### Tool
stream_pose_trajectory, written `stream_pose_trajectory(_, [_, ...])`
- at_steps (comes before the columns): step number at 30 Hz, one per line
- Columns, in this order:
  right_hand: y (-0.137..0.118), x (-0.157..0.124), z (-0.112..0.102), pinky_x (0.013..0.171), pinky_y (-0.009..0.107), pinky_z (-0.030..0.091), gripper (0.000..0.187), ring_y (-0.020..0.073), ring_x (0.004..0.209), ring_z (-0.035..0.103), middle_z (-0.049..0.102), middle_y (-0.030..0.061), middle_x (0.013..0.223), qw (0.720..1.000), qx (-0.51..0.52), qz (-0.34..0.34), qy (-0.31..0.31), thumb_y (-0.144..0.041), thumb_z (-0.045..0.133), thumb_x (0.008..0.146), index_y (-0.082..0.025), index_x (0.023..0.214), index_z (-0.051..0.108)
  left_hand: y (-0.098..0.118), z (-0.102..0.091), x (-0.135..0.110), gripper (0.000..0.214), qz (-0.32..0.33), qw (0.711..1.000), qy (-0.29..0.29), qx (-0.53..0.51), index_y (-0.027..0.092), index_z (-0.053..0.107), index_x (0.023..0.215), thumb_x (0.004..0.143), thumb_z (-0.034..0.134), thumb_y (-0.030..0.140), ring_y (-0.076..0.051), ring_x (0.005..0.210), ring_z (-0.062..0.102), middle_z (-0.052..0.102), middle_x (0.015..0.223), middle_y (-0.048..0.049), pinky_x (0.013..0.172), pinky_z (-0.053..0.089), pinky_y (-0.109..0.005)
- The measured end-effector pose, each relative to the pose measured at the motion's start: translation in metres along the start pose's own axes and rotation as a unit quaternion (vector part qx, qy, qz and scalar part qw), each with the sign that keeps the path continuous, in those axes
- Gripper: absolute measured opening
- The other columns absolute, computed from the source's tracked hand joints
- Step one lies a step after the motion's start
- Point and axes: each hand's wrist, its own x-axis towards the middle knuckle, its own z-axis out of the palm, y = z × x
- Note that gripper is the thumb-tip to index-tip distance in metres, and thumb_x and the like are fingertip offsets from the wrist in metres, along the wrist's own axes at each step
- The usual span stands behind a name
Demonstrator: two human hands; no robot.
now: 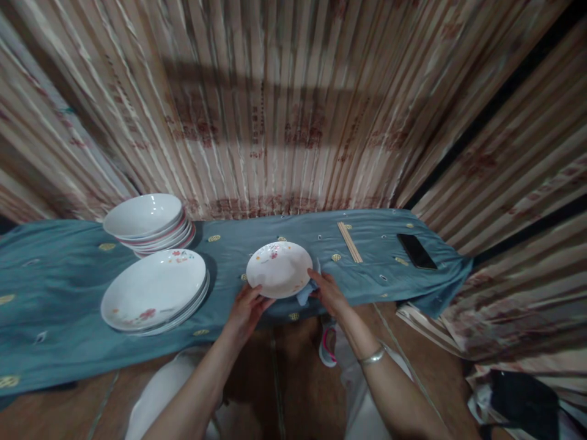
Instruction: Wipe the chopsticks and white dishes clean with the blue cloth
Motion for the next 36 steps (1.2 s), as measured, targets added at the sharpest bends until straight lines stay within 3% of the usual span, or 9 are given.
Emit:
stream_pose_trajectory(3, [-0.001, 0.007, -0.012, 0.057, 0.027, 0.048, 0.043, 0.0166, 0.060, 0.058, 0.065, 0.0000, 0.063, 0.985, -0.131, -0.112, 0.030, -0.060, 0.066, 0.067, -0.019, 0.076, 0.066, 0.000, -0.003, 0.001, 0.040, 0.017, 1.000, 0.004, 0.008, 0.018, 0.062, 0.106, 0.068, 0.071, 0.012, -0.021, 0.085, 0.070, 0.073, 0.098, -0.0055, 0.084, 0.057, -0.042])
stream_pose_trajectory(8, [-0.005, 0.010, -0.020, 0.072, 0.034, 0.049, 0.043, 0.0246, 0.077, 0.065, 0.070, 0.0099, 0.081, 0.885, -0.357, -0.274, 0.120, -0.050, 0.045, 0.089, -0.015, 0.102, 0.065, -0.008, -0.008, 0.002, 0.052, 0.027, 0.999, 0.016, 0.040, 0.022, 0.058, 0.118, 0.069, 0.072, 0.013, -0.019, 0.081, 0.070, 0.073, 0.095, -0.0034, 0.080, 0.058, -0.040])
stream_pose_trajectory(12, [0.000, 0.004, -0.004, 0.096, 0.043, 0.044, 0.045, 0.0299, 0.115, 0.057, 0.061, 0.0205, 0.125, 0.792, -0.494, -0.355, 0.051, -0.040, 0.042, 0.094, -0.012, 0.127, 0.055, -0.011, -0.008, 0.003, 0.059, 0.041, 0.997, 0.010, 0.061, 0.021, 0.056, 0.125, 0.069, 0.075, 0.020, -0.022, 0.088, 0.070, 0.072, 0.098, -0.0060, 0.082, 0.057, -0.042])
stream_pose_trajectory(17, [0.002, -0.003, 0.009, 0.104, 0.051, 0.038, 0.045, 0.0355, 0.130, 0.043, 0.051, 0.0220, 0.139, 0.713, -0.609, -0.347, -0.007, -0.042, 0.050, 0.093, -0.011, 0.123, 0.061, -0.005, -0.003, 0.002, 0.051, 0.029, 0.999, 0.002, 0.043, 0.021, 0.057, 0.122, 0.074, 0.072, 0.024, -0.023, 0.091, 0.070, 0.070, 0.114, -0.0089, 0.082, 0.058, -0.043])
stream_pose_trajectory(21, [-0.009, -0.004, 0.003, 0.104, 0.046, 0.039, 0.036, 0.0300, 0.127, 0.047, 0.053, 0.0179, 0.137, 0.704, -0.609, -0.365, -0.004, -0.028, 0.050, 0.094, -0.014, 0.126, 0.059, 0.000, -0.002, 0.000, 0.052, 0.012, 0.999, 0.007, 0.040, 0.019, 0.057, 0.124, 0.073, 0.069, 0.017, -0.023, 0.087, 0.071, 0.071, 0.109, -0.0090, 0.078, 0.059, -0.042])
stream_pose_trajectory(24, [-0.016, -0.004, 0.000, 0.097, 0.037, 0.044, 0.026, 0.0232, 0.106, 0.060, 0.066, 0.0140, 0.115, 0.699, -0.626, -0.337, -0.077, -0.012, 0.047, 0.091, -0.015, 0.108, 0.067, 0.000, -0.003, -0.002, 0.058, 0.012, 0.999, -0.001, 0.042, 0.021, 0.053, 0.129, 0.073, 0.069, 0.016, -0.024, 0.090, 0.070, 0.070, 0.111, -0.0088, 0.075, 0.060, -0.044])
stream_pose_trajectory(28, [-0.019, -0.007, 0.002, 0.087, 0.030, 0.045, 0.028, 0.0193, 0.089, 0.064, 0.070, 0.0081, 0.092, 0.701, -0.628, -0.307, -0.141, -0.004, 0.045, 0.087, -0.018, 0.083, 0.069, 0.001, -0.004, -0.004, 0.079, 0.027, 0.998, -0.025, 0.051, 0.030, 0.038, 0.144, 0.073, 0.073, 0.019, -0.024, 0.092, 0.069, 0.069, 0.111, -0.0066, 0.075, 0.060, -0.046])
stream_pose_trajectory(31, [-0.019, -0.010, 0.006, 0.081, 0.029, 0.045, 0.027, 0.0191, 0.086, 0.064, 0.070, 0.0059, 0.087, 0.729, -0.590, -0.304, -0.167, -0.005, 0.049, 0.085, -0.019, 0.075, 0.069, 0.001, -0.006, -0.004, 0.090, 0.032, 0.996, -0.051, 0.062, 0.036, 0.025, 0.150, 0.074, 0.074, 0.024, -0.022, 0.090, 0.069, 0.070, 0.104, -0.0042, 0.076, 0.060, -0.045])
stream_pose_trajectory(36, [-0.016, -0.015, 0.019, 0.078, 0.025, 0.045, 0.025, 0.0158, 0.085, 0.064, 0.070, 0.0019, 0.089, 0.800, -0.450, -0.315, -0.241, -0.008, 0.051, 0.084, -0.021, 0.076, 0.071, 0.001, -0.005, -0.004, 0.094, 0.039, 0.995, -0.060, 0.066, 0.034, 0.028, 0.149, 0.070, 0.078, 0.029, -0.024, 0.092, 0.069, 0.069, 0.110, -0.0058, 0.077, 0.059, -0.044])
